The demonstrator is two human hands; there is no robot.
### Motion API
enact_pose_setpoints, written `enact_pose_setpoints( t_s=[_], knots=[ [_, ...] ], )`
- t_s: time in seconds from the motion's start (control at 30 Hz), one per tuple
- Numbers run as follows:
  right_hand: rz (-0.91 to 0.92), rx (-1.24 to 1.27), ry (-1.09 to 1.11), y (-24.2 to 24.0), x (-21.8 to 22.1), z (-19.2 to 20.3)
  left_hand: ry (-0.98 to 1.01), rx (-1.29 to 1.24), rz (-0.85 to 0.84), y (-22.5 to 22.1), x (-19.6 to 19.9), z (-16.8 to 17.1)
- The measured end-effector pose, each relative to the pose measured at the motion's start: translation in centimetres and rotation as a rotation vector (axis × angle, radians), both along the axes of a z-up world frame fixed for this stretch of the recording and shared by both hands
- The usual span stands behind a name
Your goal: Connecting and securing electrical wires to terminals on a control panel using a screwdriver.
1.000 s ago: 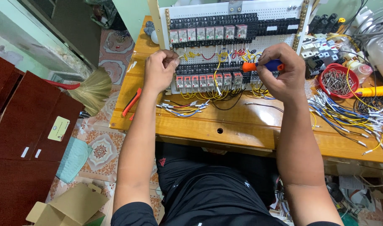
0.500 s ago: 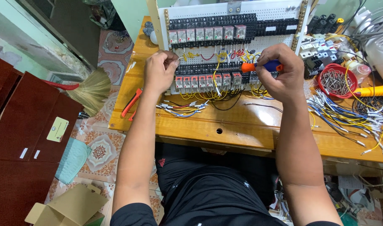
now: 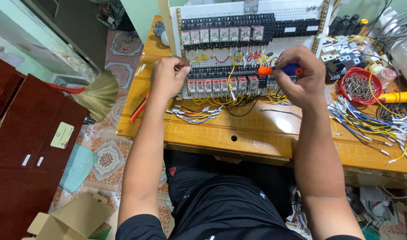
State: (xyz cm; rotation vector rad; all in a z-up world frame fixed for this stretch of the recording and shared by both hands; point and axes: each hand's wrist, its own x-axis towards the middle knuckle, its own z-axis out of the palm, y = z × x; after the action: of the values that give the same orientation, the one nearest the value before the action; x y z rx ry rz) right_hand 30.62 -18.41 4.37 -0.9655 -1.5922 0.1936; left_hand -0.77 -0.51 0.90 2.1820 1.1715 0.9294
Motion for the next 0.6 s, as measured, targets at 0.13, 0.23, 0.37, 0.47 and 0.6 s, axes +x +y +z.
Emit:
enact_pose_setpoints(
  t_s=[0.13,0.23,0.37,0.47,0.6],
  knots=[
    [-0.059,-0.054,-0.036,-0.7,-0.2,0.3,-0.001,0.043,0.031,-1.4,-1.1,0.3],
    [-0.076,-0.055,0.048,-0.8,0.0,0.3,-0.101,0.086,0.033,-3.5,-3.0,0.7],
    [-0.067,-0.031,0.342,0.0,0.9,-0.7,0.1,0.055,0.017,-5.6,-5.7,-1.1],
    [-0.024,-0.045,0.474,0.2,1.9,-1.8,0.283,0.077,-0.014,-6.7,-6.4,-3.3],
    [0.018,-0.158,0.643,0.2,2.0,-1.6,0.541,0.036,-0.088,-6.5,-5.9,-4.6]
  ],
)
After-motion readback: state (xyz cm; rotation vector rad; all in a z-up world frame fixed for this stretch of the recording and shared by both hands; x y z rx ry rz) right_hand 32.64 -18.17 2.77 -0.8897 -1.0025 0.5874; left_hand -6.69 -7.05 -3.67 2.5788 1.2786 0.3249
